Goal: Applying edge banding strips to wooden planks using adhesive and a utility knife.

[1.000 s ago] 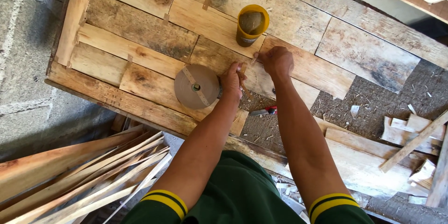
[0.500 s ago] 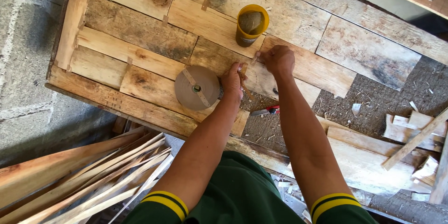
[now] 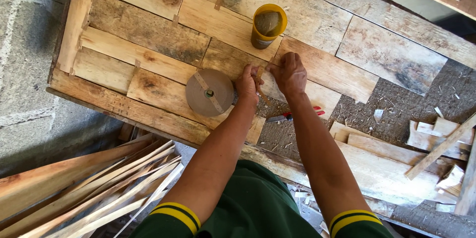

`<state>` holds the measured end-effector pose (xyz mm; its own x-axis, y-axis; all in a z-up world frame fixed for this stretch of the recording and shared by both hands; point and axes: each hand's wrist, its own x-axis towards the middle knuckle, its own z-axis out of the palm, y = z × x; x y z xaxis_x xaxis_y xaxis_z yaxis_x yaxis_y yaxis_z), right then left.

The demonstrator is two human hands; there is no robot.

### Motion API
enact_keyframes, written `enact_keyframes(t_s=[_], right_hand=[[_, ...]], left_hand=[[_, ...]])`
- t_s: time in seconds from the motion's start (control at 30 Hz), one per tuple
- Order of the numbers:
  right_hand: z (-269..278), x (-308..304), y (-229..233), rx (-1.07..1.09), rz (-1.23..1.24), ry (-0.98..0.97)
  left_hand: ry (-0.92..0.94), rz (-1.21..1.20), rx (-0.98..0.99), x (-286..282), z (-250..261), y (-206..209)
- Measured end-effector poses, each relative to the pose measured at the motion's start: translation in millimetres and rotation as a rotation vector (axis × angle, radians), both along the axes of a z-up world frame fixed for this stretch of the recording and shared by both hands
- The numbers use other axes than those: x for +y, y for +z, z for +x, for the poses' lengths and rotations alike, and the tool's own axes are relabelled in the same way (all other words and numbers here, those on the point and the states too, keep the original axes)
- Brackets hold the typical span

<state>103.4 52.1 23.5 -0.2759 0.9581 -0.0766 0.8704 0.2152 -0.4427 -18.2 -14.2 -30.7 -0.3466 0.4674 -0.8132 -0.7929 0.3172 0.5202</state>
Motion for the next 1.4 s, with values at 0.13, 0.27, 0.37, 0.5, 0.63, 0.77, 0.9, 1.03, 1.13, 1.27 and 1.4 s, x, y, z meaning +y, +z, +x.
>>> enact_keyframes(t_s=[0.13,0.27,0.37,0.5,0.63,0.77,0.9,1.03,1.13,1.27,1.4], right_hand=[[8,7,-11,0.079,0.053,0.042],[-3,22,4,0.113,-0.068,-0.089],[-12,27,19,-0.002,-0.2,-0.199],[-3,15,0,-0.026,-0.107,-0.12],[2,-7,13,0.0,0.044,0.049],[2,-22,5,0.122,0.08,0.092],[-16,-40,19,0.242,-0.035,0.057],[-50,-47,29,0.368,-0.038,0.141],[-83,-48,39,0.557,-0.059,0.224],[-127,-31,54,0.746,-0.392,0.135],[-152,-12,45,0.772,-0.71,0.091]], left_hand=[[0.008,-0.006,-0.012,1,0,3],[0.035,0.018,-0.029,0,1,-3],[0.052,0.058,-0.051,-1,1,-10],[0.054,0.063,-0.058,-3,0,-2],[0.048,0.116,-0.083,-5,-1,-11],[-0.041,0.121,-0.115,-11,-10,7],[-0.097,0.22,-0.085,-28,-28,49],[-0.071,0.367,-0.024,-38,-75,69],[-0.188,0.261,0.174,-42,-118,95],[-0.294,0.332,0.292,-39,-162,92],[-0.325,0.354,0.336,-35,-183,94]])
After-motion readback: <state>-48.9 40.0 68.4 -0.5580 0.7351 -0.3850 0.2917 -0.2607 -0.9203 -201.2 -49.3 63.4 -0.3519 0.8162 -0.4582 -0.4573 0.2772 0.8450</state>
